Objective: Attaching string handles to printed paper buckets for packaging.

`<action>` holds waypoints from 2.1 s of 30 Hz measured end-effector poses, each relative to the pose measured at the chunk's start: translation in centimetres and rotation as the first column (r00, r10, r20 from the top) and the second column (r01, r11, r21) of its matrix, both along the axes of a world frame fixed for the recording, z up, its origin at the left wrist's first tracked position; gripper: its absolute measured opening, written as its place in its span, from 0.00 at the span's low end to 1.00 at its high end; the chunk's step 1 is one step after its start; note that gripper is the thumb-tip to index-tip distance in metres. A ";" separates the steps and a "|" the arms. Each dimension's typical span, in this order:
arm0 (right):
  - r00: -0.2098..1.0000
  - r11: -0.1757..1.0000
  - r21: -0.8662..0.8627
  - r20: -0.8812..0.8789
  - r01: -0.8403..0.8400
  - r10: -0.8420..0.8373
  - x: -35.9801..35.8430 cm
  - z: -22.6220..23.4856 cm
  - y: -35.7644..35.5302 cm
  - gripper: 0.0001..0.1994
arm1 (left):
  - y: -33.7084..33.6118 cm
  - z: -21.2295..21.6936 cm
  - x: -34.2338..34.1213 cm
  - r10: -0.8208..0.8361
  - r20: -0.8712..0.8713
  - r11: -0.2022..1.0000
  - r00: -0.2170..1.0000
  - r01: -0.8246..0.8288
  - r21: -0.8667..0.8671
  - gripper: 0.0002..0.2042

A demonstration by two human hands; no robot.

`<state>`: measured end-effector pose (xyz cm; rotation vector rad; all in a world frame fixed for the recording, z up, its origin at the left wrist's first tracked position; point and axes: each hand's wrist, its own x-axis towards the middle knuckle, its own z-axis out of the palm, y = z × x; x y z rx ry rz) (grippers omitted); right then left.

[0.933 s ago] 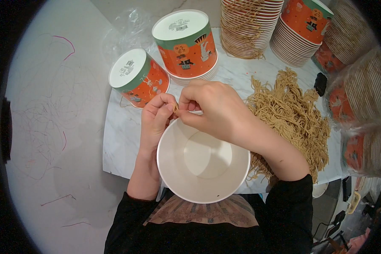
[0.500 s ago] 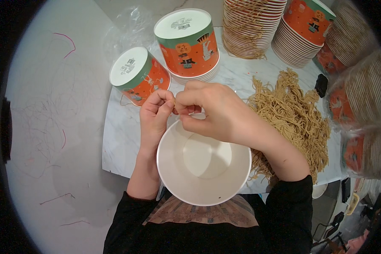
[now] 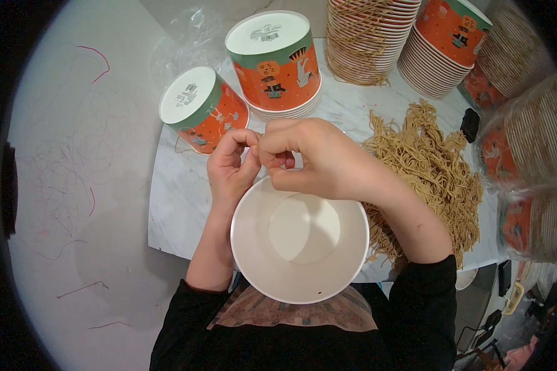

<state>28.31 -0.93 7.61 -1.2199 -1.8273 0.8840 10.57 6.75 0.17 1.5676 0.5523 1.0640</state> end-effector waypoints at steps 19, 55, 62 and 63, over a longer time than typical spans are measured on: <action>0.996 0.991 -0.112 -0.071 -0.066 0.059 0.6 0.6 -1.0 0.05 | 2.8 0.7 -2.6 -0.591 0.053 0.787 0.805 0.589 -0.182 0.18; 0.903 0.852 -0.521 -0.385 -0.043 -0.190 1.2 -2.2 2.2 0.12 | 1.8 0.5 -0.8 -0.074 0.002 0.960 0.997 0.071 0.271 0.09; 0.881 0.822 -0.561 -0.430 -0.092 -0.195 1.1 -4.0 3.0 0.06 | 2.0 0.4 -0.6 0.000 -0.018 0.957 1.000 0.005 0.291 0.10; 0.866 0.821 -0.562 -0.456 -0.103 -0.204 1.2 -4.2 3.1 0.06 | 2.2 0.5 -0.6 -0.001 -0.045 0.944 0.999 0.016 0.330 0.10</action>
